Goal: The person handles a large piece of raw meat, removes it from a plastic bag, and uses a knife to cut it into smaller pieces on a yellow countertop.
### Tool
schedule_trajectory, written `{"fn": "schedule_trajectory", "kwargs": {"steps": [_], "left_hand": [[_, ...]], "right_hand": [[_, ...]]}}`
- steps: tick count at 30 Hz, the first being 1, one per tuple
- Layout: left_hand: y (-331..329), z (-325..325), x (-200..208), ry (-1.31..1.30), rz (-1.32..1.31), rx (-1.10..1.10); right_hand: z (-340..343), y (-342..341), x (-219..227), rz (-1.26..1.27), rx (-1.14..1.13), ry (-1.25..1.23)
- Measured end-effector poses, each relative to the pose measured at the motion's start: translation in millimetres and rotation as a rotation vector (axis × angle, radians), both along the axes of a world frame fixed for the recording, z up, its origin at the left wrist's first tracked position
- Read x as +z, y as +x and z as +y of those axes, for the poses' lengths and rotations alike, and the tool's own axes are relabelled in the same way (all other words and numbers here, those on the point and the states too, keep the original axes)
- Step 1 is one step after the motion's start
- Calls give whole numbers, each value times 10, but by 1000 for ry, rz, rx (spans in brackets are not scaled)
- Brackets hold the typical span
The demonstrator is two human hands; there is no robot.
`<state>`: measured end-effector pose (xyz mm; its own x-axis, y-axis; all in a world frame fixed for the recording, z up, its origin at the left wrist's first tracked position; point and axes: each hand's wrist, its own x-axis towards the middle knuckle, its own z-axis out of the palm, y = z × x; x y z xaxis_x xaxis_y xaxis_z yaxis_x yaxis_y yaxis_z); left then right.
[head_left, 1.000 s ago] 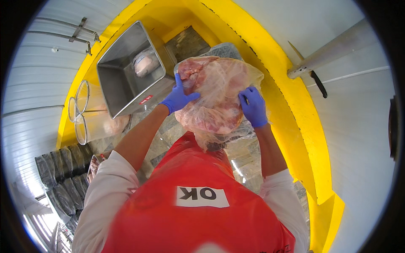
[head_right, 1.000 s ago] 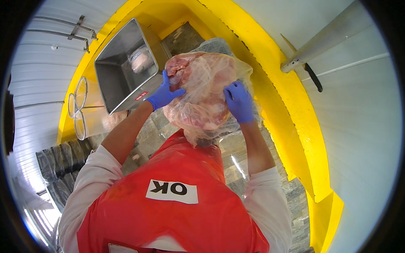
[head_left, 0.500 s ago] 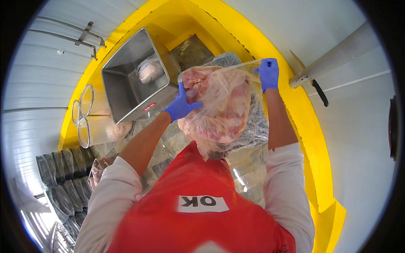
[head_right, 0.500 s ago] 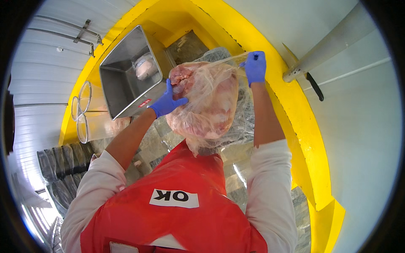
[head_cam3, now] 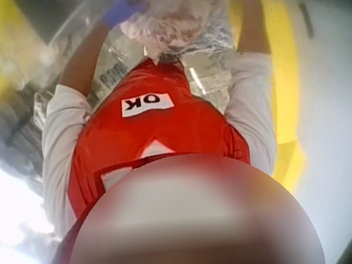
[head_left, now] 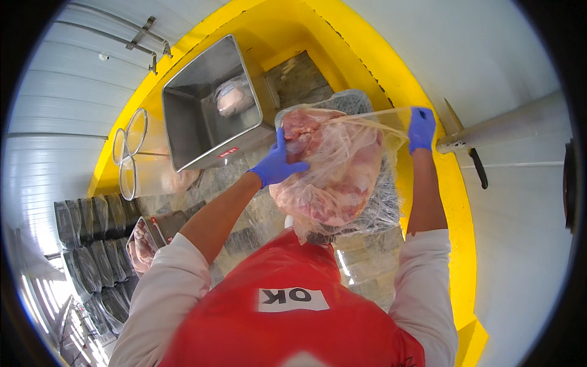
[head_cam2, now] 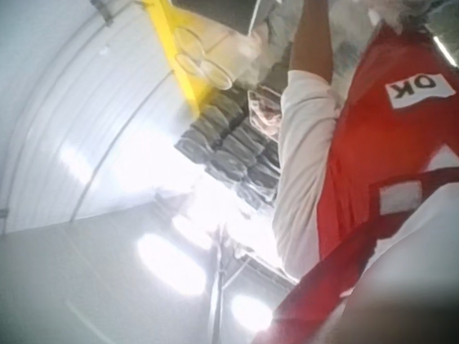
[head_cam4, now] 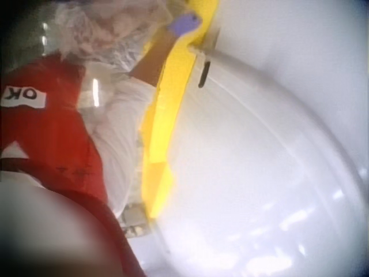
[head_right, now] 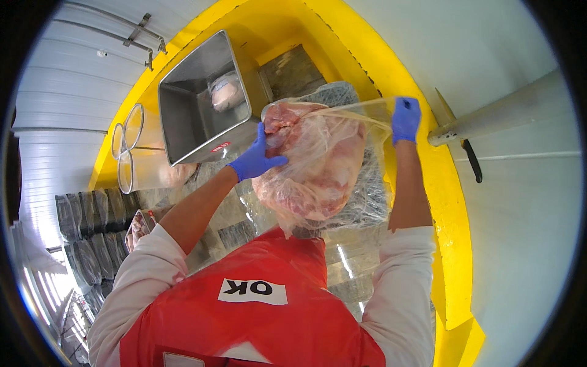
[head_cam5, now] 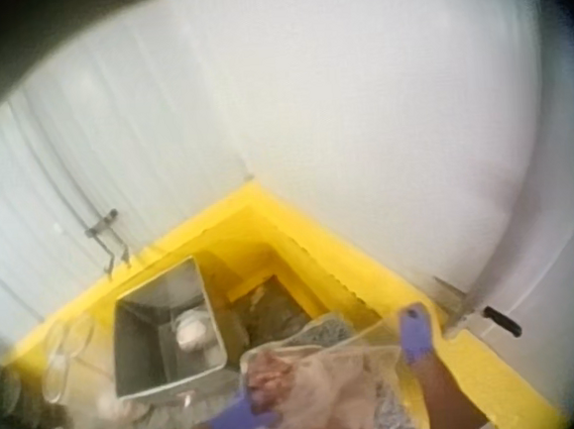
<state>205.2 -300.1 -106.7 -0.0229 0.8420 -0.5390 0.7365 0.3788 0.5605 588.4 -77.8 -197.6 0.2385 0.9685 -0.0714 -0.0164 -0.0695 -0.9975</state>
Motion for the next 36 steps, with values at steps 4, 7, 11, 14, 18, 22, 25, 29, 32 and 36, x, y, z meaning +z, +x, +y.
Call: {"fn": "schedule_trajectory", "kwargs": {"steps": [4,7,11,14,18,22,25,29,32,36], "left_hand": [[-22,59,-98,21,-41,12],[-51,-21,-84,10,-43,48],[-79,0,-171,47,-43,25],[-78,-5,-155,54,-43,24],[-22,36,-71,53,-59,7],[-84,79,-151,52,-20,-16],[-92,119,-125,15,1,-44],[-81,220,10,-66,-46,-86],[-141,245,-35,68,-4,-222],[-76,254,38,114,-5,-185]], "right_hand": [[-141,29,-164,-382,74,127],[-425,-447,543,-367,347,210],[-534,-913,747,-688,690,529],[-611,-1161,837,-850,849,311],[-458,-1314,487,-965,703,458],[-550,-1445,378,-974,537,485],[-686,-1424,436,-839,473,404],[-813,-1287,551,-682,391,373],[-836,-1243,517,-608,365,275],[-863,-1088,504,-536,322,259]]}}
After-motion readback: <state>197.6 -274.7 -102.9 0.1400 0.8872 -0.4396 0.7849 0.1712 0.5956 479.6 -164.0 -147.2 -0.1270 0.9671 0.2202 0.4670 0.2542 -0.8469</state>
